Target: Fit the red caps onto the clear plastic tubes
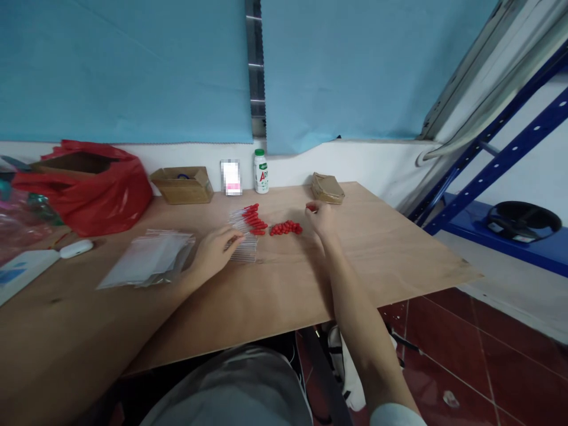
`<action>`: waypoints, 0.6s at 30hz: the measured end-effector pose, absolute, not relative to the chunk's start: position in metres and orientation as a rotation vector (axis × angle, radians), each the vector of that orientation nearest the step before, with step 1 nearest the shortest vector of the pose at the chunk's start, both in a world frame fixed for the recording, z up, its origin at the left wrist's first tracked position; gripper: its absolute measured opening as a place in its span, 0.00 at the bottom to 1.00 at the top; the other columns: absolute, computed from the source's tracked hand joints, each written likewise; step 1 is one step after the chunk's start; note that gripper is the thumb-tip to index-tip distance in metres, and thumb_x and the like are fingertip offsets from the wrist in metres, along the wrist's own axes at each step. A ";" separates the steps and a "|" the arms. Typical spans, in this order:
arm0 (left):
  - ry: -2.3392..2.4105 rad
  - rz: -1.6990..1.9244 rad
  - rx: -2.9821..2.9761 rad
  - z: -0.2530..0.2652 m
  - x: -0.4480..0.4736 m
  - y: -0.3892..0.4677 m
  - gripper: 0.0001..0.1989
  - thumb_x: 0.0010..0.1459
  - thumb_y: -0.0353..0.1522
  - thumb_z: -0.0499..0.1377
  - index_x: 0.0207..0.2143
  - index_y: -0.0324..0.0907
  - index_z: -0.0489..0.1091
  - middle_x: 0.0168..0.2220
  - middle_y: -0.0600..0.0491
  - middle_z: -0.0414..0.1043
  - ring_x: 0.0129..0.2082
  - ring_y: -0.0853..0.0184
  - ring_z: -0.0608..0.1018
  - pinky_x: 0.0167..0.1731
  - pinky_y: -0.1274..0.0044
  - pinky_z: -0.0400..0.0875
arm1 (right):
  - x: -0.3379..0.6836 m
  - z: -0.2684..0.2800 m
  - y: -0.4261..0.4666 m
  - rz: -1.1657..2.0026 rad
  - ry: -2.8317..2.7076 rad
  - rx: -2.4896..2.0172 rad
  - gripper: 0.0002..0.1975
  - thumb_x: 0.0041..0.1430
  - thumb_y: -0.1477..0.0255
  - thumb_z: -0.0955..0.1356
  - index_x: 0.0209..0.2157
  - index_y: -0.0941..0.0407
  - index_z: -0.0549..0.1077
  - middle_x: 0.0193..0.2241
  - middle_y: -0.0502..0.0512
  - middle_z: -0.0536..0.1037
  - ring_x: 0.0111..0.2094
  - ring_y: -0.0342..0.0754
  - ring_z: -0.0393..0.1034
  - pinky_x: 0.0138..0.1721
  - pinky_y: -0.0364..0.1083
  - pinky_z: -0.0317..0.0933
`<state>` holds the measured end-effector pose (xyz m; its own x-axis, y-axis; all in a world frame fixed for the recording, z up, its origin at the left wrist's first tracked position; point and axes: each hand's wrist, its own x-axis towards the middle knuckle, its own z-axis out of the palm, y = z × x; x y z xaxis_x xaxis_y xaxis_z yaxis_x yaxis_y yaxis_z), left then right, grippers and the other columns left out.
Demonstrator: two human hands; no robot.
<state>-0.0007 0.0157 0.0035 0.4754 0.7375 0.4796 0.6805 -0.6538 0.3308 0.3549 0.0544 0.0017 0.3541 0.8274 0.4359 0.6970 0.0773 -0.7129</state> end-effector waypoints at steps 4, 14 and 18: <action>1.162 0.851 2.699 -0.007 0.002 0.020 0.12 0.73 0.39 0.55 0.44 0.45 0.77 0.45 0.48 0.78 0.48 0.59 0.77 0.51 0.68 0.68 | 0.344 -0.005 0.054 0.279 -1.526 -1.826 0.13 0.58 0.74 0.68 0.40 0.59 0.85 0.38 0.61 0.86 0.39 0.50 0.79 0.43 0.45 0.69; 1.113 0.846 2.661 -0.017 0.000 0.028 0.08 0.70 0.37 0.59 0.44 0.44 0.75 0.43 0.50 0.78 0.47 0.59 0.77 0.52 0.67 0.69 | 0.338 -0.002 0.044 0.429 -1.538 -1.959 0.13 0.58 0.77 0.73 0.46 0.59 0.80 0.38 0.61 0.86 0.31 0.45 0.76 0.34 0.41 0.64; 1.115 0.882 2.619 -0.020 0.000 0.030 0.07 0.68 0.37 0.62 0.43 0.43 0.73 0.43 0.50 0.78 0.46 0.59 0.78 0.50 0.67 0.69 | 0.337 -0.002 0.046 0.383 -1.562 -1.996 0.10 0.66 0.73 0.68 0.41 0.60 0.82 0.38 0.63 0.85 0.36 0.49 0.77 0.39 0.44 0.65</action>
